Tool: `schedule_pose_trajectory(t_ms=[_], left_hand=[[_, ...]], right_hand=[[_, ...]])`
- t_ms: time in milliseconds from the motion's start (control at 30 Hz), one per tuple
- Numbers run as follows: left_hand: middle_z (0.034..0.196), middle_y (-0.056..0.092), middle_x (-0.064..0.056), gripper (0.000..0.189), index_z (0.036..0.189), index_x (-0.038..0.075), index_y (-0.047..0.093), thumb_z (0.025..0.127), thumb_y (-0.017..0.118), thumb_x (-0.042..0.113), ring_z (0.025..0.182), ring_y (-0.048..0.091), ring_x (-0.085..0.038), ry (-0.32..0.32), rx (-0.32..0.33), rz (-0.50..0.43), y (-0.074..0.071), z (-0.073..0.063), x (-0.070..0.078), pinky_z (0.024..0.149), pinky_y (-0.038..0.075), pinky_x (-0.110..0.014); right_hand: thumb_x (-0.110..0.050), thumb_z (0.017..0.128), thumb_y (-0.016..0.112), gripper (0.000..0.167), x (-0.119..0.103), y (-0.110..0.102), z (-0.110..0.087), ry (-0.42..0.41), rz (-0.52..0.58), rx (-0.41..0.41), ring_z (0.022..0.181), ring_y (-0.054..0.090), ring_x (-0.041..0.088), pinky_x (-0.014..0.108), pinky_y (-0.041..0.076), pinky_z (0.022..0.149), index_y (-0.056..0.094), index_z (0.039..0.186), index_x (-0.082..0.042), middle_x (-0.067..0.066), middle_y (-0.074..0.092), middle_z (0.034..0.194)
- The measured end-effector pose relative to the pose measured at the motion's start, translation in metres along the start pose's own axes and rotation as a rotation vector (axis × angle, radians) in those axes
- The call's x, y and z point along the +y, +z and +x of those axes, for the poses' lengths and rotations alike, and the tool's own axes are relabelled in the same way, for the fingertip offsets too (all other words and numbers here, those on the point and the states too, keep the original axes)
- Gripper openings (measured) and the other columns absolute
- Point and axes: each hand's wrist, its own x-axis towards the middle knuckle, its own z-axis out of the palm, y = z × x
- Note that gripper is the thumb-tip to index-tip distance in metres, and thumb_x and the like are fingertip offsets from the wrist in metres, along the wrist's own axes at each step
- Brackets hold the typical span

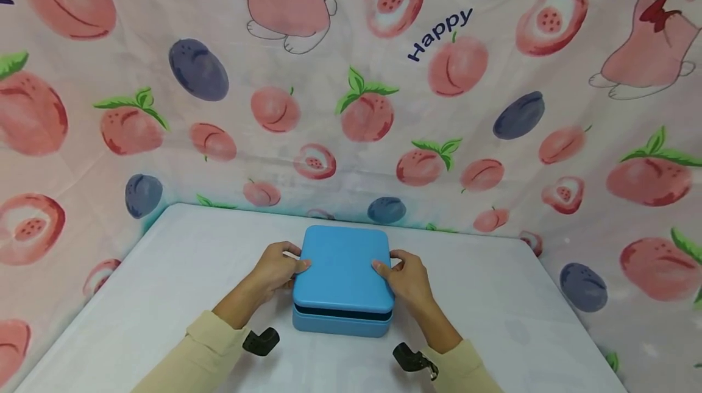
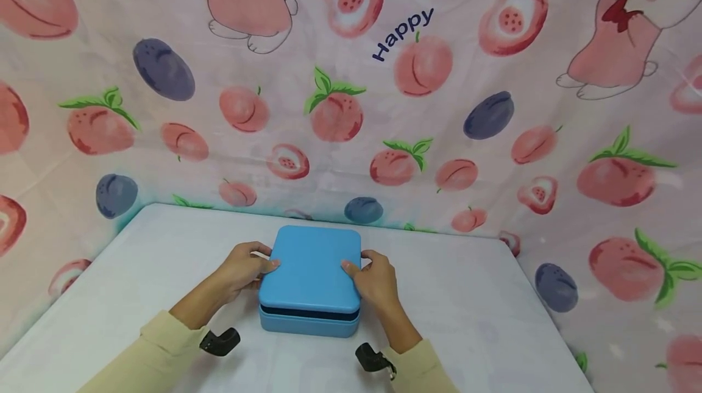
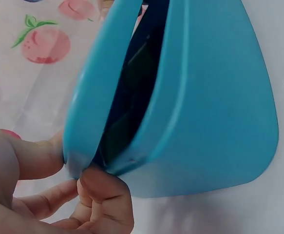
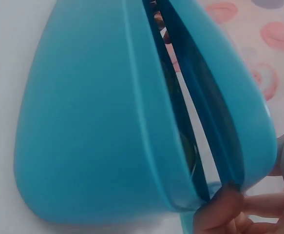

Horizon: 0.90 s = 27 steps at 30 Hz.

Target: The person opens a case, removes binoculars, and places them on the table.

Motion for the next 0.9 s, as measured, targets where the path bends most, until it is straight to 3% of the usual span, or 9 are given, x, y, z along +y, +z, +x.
schedule_pose_trajectory(t_ms=[567, 900], left_hand=[[0.114, 0.065, -0.017, 0.042, 0.135, -0.001, 0.058, 0.097, 0.071, 0.013, 0.091, 0.068, -0.023, 0.041, -0.074, -0.064, -0.035, -0.024, 0.011, 0.071, 0.058, -0.030], [0.117, 0.064, -0.013, 0.052, 0.144, -0.003, 0.054, 0.098, 0.072, 0.016, 0.092, 0.066, -0.020, 0.055, -0.092, -0.070, -0.055, -0.039, 0.010, 0.073, 0.058, -0.031]], right_hand=[[-0.017, 0.096, 0.076, 0.061, -0.022, -0.010, -0.022, 0.003, 0.220, -0.134, 0.057, 0.052, 0.016, 0.028, 0.052, 0.051, 0.052, 0.149, 0.004, 0.009, 0.056, 0.083], [-0.018, 0.096, 0.077, 0.063, -0.037, -0.005, -0.033, -0.019, 0.234, -0.146, 0.057, 0.055, 0.016, 0.029, 0.056, 0.053, 0.051, 0.150, 0.002, 0.009, 0.055, 0.086]])
